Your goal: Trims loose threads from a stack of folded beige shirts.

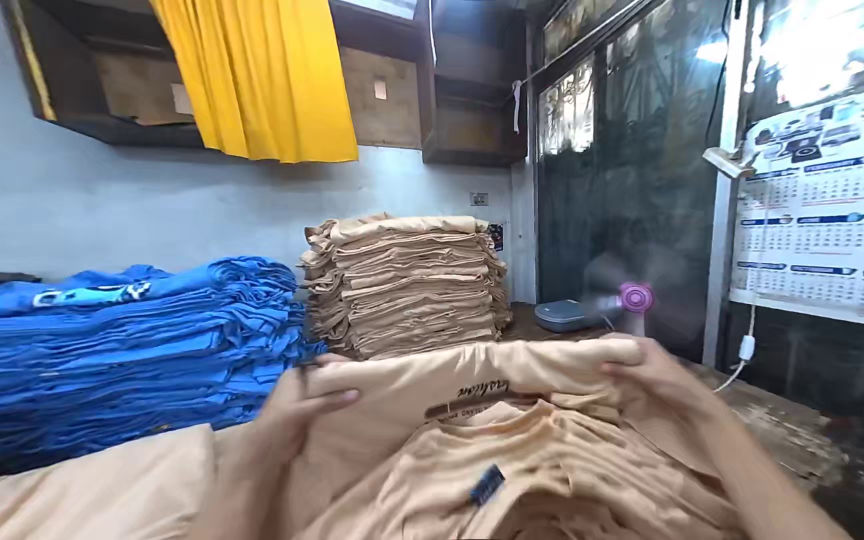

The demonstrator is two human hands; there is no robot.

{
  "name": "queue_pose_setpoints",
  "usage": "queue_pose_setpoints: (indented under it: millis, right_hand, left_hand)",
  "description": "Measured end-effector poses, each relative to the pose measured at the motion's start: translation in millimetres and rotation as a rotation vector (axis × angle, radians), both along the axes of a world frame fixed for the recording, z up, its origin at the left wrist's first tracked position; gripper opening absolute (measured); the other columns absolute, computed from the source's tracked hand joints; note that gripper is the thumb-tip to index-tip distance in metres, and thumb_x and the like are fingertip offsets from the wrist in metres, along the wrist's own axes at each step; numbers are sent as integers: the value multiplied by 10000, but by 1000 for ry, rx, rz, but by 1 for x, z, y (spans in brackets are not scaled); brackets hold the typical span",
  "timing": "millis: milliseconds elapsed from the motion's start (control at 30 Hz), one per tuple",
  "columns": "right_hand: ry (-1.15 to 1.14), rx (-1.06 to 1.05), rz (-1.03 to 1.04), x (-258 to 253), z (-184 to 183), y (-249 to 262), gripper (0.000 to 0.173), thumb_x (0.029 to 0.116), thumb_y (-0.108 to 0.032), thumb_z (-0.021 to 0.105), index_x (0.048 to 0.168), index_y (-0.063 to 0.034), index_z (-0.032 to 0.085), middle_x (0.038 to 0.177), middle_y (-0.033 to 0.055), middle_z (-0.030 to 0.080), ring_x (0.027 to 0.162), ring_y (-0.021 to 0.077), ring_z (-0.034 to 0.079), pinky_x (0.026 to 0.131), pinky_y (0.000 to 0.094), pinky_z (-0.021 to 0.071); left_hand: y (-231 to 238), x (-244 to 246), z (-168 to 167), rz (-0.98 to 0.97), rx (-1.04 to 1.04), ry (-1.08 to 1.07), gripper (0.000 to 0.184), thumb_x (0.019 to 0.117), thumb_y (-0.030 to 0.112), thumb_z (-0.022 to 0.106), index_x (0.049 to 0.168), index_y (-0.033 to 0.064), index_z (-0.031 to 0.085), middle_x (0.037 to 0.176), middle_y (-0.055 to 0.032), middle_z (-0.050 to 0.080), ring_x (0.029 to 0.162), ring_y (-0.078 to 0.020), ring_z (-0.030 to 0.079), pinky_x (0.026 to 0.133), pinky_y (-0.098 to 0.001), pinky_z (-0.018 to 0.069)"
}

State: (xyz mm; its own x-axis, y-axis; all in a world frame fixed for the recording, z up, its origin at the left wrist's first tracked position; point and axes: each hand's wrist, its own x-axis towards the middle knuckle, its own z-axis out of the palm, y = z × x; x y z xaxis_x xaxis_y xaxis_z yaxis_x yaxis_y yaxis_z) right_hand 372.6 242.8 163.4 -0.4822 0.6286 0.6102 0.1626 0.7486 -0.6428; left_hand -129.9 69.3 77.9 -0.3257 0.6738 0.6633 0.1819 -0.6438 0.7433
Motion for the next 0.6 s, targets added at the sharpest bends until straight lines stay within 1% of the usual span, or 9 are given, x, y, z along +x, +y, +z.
queue_pose_setpoints:
  millis: [100,167,200,267,367,433,533,567,600]
  right_hand:
    - [281,164,118,27,32,-32,351,772,-358,847,1091,-252,745,1011,-107,755,901,9,699,793,240,612]
    - [219,244,-71,12,66,-61,332,792,-132,738,1120,-114,689,980,-44,720,875,14,679,800,225,594]
    - [116,272,-168,6,86,-71,326,842,-32,730,1162,-24,668,1001,29,705,889,55,666,840,273,579]
    - [-53,329,-340,-4,123,-80,286,891,-43,750,1158,27,677,1006,128,704,894,159,665,871,416,560]
    - [-92,247,-539,-20,174,-115,363,945,-140,739,1247,8,600,1081,207,661,963,282,647,900,528,523]
    - [22,294,-564,-40,198,-136,520,890,-135,797,1329,-6,550,1153,225,650,1025,307,656,917,543,535]
    - [176,312,-486,-92,193,-181,636,868,-144,801,1405,-50,472,1190,155,636,1017,211,663,872,436,570]
    - [202,320,-434,-110,179,-196,641,882,-142,784,1423,-54,452,1197,140,636,1017,186,665,870,401,573]
    - [216,329,-391,-128,157,-211,628,916,-149,754,1446,-54,430,1223,153,624,1031,196,659,879,400,563]
  left_hand:
    - [-39,-3,34,-117,193,-182,377,644,251,877,990,211,734,912,21,746,799,-74,714,691,-290,621]
    - [-48,16,68,-71,100,-247,294,699,153,780,984,164,712,846,-9,750,726,-86,720,635,-293,622]
    - [-50,26,87,-19,26,-254,262,769,111,725,1026,124,678,839,-30,744,707,-102,720,617,-304,623]
    - [-49,30,124,112,-135,-219,262,891,122,719,1139,70,650,877,-69,736,715,-136,715,624,-341,619]
    - [-54,40,179,290,-247,-274,461,803,248,825,1202,75,673,993,-95,743,821,-194,724,714,-427,616]
    - [-60,67,207,262,-174,-286,485,738,202,846,1165,57,668,986,-123,734,827,-231,723,703,-458,615]
    - [-41,101,199,-296,232,72,277,861,86,720,1083,-62,647,897,-198,705,786,-231,715,637,-389,610]
    - [-46,141,192,-357,262,79,192,948,66,612,1073,-79,607,877,-199,679,785,-225,706,649,-366,605]
    - [-78,218,202,-107,-31,-267,104,992,117,581,994,14,594,815,-133,606,733,-199,635,681,-362,554]
